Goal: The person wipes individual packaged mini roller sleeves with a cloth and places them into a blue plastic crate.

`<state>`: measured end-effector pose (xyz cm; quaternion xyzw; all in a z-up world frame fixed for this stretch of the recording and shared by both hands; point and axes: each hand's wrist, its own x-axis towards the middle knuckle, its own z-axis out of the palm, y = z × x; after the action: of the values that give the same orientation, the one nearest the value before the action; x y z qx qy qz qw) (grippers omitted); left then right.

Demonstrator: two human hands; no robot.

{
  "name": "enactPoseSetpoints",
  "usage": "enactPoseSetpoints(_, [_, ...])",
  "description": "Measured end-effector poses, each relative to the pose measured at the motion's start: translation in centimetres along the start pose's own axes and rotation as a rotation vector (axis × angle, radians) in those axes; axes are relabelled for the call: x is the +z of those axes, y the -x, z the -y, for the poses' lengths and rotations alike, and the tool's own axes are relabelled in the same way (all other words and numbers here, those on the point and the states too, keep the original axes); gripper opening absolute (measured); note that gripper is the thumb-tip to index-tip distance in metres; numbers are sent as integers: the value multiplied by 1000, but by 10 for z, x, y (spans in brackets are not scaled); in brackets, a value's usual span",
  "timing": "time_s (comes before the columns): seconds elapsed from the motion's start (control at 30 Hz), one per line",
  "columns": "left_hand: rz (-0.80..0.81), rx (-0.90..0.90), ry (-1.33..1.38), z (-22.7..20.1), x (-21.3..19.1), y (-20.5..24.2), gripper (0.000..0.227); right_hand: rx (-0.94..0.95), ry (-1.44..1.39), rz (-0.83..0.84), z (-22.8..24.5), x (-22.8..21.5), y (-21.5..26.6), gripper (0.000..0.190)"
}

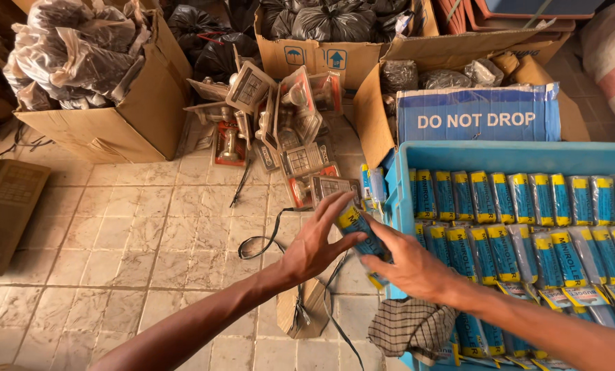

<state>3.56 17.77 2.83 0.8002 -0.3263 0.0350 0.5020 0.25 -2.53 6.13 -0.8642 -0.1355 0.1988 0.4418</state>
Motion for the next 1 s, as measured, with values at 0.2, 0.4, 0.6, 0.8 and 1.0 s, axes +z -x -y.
enactPoseSetpoints(0.2, [-73, 493, -441, -17, 19, -9, 63, 126, -88, 152, -22, -37, 19, 69])
enactPoseSetpoints(0.4, [-55, 769, -863, -44, 24, 2, 29, 91, -12, 302, -29, -61, 39, 64])
enactPoseSetpoints(0.6, [-47, 745, -989, -30, 34, 32, 30, -176, 366, 259, -34, -56, 44, 59])
enactPoseSetpoints(0.8, [72, 509, -1031, 24, 2, 46, 59, -813, 949, -416, -15, -17, 86, 48])
enactPoseSetpoints(1.0, [-35, 579, -1077, 16, -11, 43, 45, -624, 1032, 119, -85, 40, 99, 47])
